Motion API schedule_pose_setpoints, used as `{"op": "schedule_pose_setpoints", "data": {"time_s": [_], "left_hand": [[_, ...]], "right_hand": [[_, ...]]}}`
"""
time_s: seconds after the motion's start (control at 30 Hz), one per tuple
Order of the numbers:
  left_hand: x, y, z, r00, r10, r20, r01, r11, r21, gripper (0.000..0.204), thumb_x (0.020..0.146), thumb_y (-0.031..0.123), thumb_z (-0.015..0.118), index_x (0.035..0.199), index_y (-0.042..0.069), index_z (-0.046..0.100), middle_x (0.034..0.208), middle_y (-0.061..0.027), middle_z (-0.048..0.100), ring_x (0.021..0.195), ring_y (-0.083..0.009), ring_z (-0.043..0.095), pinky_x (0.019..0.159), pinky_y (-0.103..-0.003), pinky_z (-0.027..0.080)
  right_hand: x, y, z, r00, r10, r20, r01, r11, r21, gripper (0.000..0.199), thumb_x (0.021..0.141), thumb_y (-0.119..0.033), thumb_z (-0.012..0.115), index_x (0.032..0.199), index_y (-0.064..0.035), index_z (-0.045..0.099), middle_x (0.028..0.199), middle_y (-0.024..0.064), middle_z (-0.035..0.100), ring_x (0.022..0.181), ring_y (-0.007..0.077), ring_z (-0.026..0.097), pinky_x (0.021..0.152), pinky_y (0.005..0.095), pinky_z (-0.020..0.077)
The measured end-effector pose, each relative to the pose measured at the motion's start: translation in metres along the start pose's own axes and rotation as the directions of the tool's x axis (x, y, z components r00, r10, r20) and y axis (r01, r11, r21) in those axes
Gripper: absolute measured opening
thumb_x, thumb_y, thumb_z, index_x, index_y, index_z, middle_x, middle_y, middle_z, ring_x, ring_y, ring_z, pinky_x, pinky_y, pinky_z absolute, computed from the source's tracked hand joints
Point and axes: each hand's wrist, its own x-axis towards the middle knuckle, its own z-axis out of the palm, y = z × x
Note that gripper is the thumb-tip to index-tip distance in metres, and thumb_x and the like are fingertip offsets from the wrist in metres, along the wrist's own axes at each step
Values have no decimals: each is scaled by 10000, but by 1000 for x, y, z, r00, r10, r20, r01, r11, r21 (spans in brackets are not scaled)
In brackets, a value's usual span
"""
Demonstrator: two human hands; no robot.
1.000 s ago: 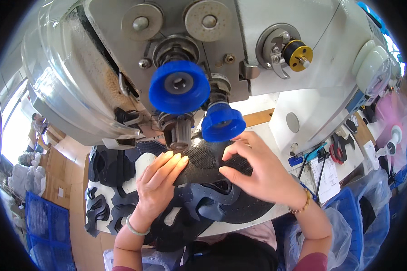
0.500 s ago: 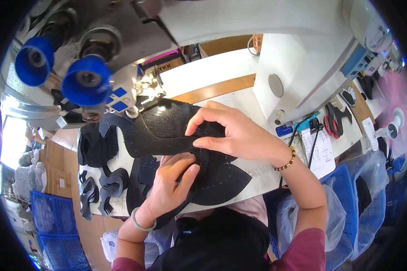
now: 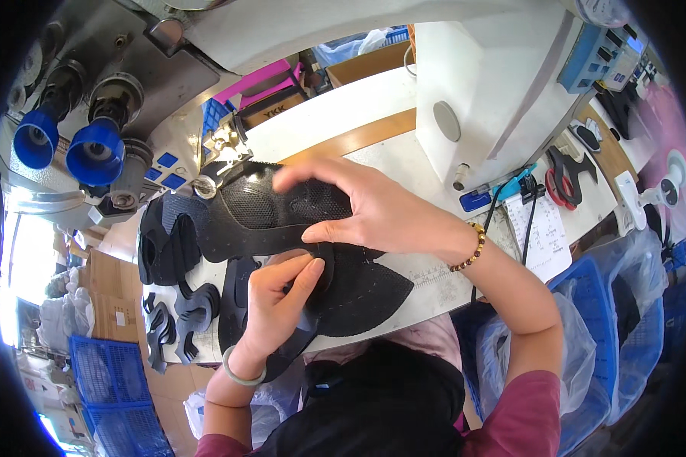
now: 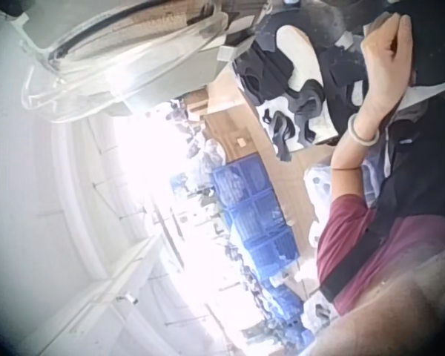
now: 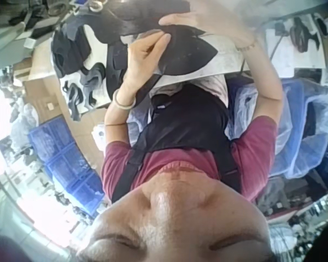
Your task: The person aligns and stitches black shoe upper components together using a sewing machine.
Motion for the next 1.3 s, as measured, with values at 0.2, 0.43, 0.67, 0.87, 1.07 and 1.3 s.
{"op": "schedule_pose_setpoints", "data": {"time_s": [0.2, 0.43, 0.67, 0.87, 1.07, 1.3], "left_hand": [[1, 3, 0, 998, -55, -35, 53, 997, -61, 147, 838, 89, 616, 764, -36, 592, 667, -122, 563, 603, -264, 524, 601, -312, 399], [-17, -2, -19, 918, 360, -166, -222, 815, 535, 206, 759, 172, 709, 664, 54, 570, 598, -50, 541, 562, -228, 547, 579, -324, 413], [-30, -25, -38, 839, -168, -518, 187, 982, -15, 324, 864, 256, 635, 711, 27, 465, 545, -52, 498, 460, -120, 474, 457, -255, 362], [-20, -22, -49, 841, -215, -497, 111, 967, -231, 304, 922, 183, 565, 696, 21, 441, 525, 3, 475, 501, -14, 382, 447, -192, 308], [-20, -25, -60, 876, -267, -401, 88, 907, -413, 323, 931, 176, 552, 671, 18, 444, 527, 15, 464, 499, -10, 366, 453, -183, 288], [-16, -32, -71, 895, -314, -317, 126, 860, -494, 293, 930, 169, 550, 688, 19, 481, 536, 29, 461, 505, -12, 380, 466, -180, 297]], "right_hand": [[19, 3, -19, 825, 416, 383, -504, 848, 164, 458, 691, -271, 780, 1001, 32, 632, 904, 68, 651, 804, 127, 598, 724, 250, 478], [13, 0, -1, 849, 470, 240, -525, 798, 296, 341, 657, -150, 768, 918, 39, 656, 789, 52, 655, 700, 104, 585, 642, 239, 472], [7, -5, 5, 859, 469, 204, -510, 762, 399, 281, 668, -41, 768, 920, 23, 660, 825, 59, 673, 730, 93, 610, 682, 222, 488], [7, -14, 5, 867, 460, 194, -495, 743, 451, 214, 685, -32, 757, 874, 18, 670, 791, 54, 673, 710, 92, 616, 673, 220, 487], [4, -17, 13, 863, 474, 177, -494, 714, 496, 218, 701, -28, 746, 898, 21, 666, 815, 57, 671, 730, 96, 618, 688, 224, 485], [-3, -26, 23, 847, 514, 138, -513, 721, 465, 239, 714, 8, 722, 941, 25, 649, 853, 54, 665, 755, 99, 619, 702, 223, 491]]}}
